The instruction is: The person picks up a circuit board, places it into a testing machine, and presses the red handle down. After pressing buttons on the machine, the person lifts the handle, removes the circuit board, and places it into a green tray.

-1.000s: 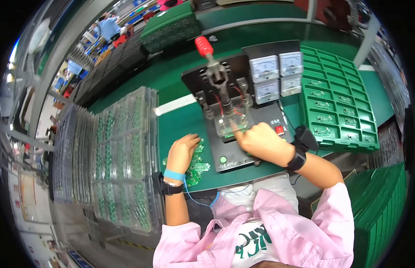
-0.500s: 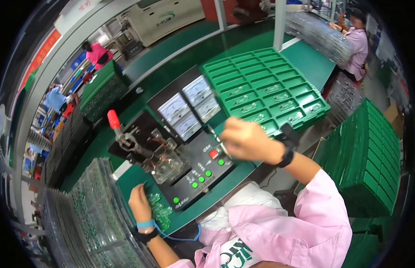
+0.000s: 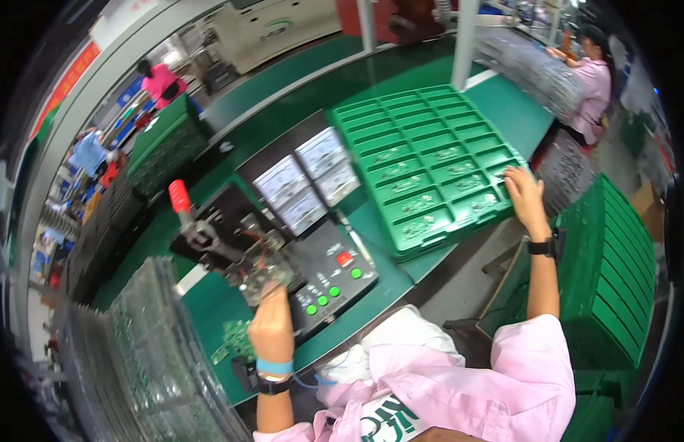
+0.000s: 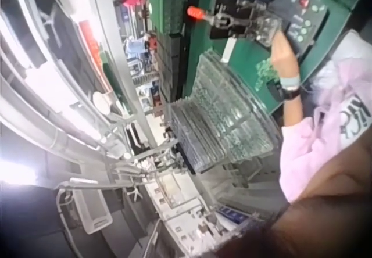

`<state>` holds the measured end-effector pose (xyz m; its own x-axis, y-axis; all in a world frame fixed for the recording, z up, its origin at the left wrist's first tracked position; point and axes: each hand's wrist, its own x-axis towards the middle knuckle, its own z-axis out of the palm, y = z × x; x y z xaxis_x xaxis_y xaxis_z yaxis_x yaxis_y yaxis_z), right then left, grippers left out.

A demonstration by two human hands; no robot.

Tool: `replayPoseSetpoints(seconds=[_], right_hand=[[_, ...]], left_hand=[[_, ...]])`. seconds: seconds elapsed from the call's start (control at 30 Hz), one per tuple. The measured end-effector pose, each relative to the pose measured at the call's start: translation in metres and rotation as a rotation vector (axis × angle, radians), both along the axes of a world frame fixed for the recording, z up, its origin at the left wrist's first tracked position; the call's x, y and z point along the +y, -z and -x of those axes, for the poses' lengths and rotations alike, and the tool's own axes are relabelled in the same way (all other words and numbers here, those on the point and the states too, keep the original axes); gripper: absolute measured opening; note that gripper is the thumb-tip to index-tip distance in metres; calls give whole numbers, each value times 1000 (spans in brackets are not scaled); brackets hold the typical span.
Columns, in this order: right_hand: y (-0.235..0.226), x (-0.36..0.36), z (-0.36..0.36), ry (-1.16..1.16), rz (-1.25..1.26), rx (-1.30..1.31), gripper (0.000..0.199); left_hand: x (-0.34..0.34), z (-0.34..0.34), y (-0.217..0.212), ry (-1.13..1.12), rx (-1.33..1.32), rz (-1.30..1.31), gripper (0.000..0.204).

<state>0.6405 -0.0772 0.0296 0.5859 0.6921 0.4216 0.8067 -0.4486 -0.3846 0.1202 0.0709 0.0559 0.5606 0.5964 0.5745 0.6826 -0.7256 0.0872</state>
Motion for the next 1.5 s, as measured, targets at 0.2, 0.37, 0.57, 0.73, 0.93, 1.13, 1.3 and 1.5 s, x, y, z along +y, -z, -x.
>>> replayPoseSetpoints(seconds=[0.2, 0.37, 0.57, 0.73, 0.93, 1.13, 1.3, 1.5], right_hand=[[-27, 3, 36, -159, -53, -33, 25], [-73, 31, 149, -569, -234, 43, 27], [-109, 33, 257, -1374, -415, 360, 26], [-133, 22, 312, -1987, -710, 842, 38], [-138, 25, 326, -1918, -1027, 943, 42], [-145, 19, 329, -1854, -1122, 987, 41], [-146, 19, 319, -1966, -1057, 957, 44], [-136, 24, 320, -2008, -1134, 904, 49]], left_hand=[[-6, -9, -6, 4, 6, 127, 26], [-5, -6, -7, 97, -21, 182, 35], [-11, -16, -5, 57, -104, 222, 46], [-19, -11, -5, 36, -144, 207, 49], [-16, -8, 6, -4, -216, 245, 46], [-15, -14, 6, 14, -265, 260, 42], [-19, -14, 6, 18, -236, 193, 42], [-22, -13, 7, 5, -211, 232, 43]])
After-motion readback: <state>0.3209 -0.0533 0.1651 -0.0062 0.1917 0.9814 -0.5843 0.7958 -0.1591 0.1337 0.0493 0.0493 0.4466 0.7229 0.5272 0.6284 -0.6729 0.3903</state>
